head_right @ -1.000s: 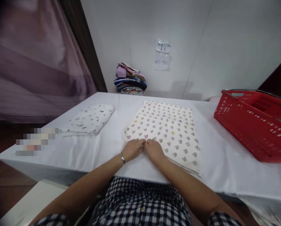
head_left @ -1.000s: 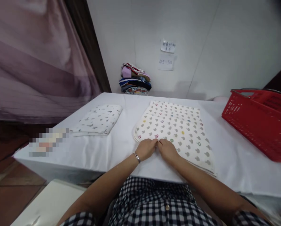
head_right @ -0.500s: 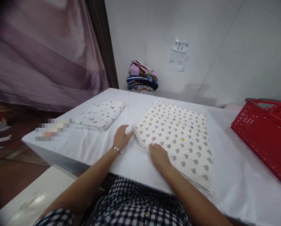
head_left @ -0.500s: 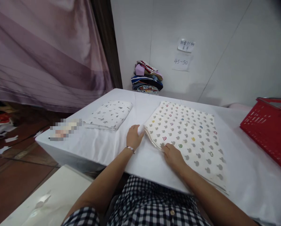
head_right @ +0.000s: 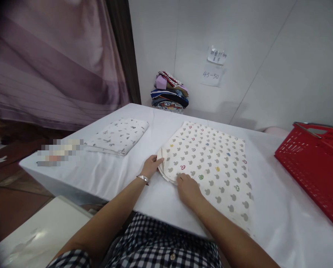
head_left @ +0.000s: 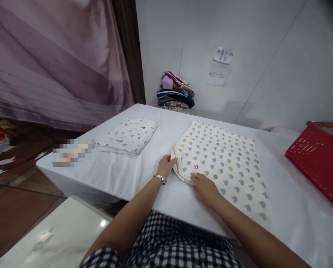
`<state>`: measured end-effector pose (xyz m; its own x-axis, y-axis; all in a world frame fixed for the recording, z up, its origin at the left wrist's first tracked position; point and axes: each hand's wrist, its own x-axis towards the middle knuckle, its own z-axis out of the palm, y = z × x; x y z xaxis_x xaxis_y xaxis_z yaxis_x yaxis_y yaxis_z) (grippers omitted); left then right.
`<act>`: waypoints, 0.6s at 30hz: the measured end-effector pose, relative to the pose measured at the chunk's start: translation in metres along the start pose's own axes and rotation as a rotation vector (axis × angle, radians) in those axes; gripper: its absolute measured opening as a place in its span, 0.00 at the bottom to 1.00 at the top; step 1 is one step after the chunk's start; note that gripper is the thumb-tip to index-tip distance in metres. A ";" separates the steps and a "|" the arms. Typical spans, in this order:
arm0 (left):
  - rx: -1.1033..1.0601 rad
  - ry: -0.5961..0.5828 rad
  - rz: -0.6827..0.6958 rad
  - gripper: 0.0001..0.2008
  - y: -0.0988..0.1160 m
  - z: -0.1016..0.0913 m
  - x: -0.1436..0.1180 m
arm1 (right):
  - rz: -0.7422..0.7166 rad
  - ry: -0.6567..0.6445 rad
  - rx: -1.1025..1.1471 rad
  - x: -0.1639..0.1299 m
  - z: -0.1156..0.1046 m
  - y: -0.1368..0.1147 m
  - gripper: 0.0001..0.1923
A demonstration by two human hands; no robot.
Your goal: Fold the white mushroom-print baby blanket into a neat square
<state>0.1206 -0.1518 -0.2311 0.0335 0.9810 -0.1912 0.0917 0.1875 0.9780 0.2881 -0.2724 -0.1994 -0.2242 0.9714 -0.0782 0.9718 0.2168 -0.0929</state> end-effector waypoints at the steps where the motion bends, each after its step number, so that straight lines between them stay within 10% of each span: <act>1: 0.003 0.005 0.012 0.16 -0.001 0.000 0.000 | -0.009 -0.009 0.059 0.003 -0.004 0.001 0.12; 10: 0.076 0.052 0.171 0.19 -0.009 0.000 -0.005 | 0.196 0.111 0.965 0.095 -0.009 -0.014 0.16; 18: 0.159 0.093 0.311 0.12 -0.015 -0.006 -0.003 | 0.237 0.422 0.784 0.112 -0.004 -0.019 0.04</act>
<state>0.1134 -0.1567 -0.2444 -0.0055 0.9917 0.1288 0.2456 -0.1235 0.9615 0.2448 -0.1678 -0.2025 0.1697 0.9702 0.1731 0.6262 0.0295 -0.7791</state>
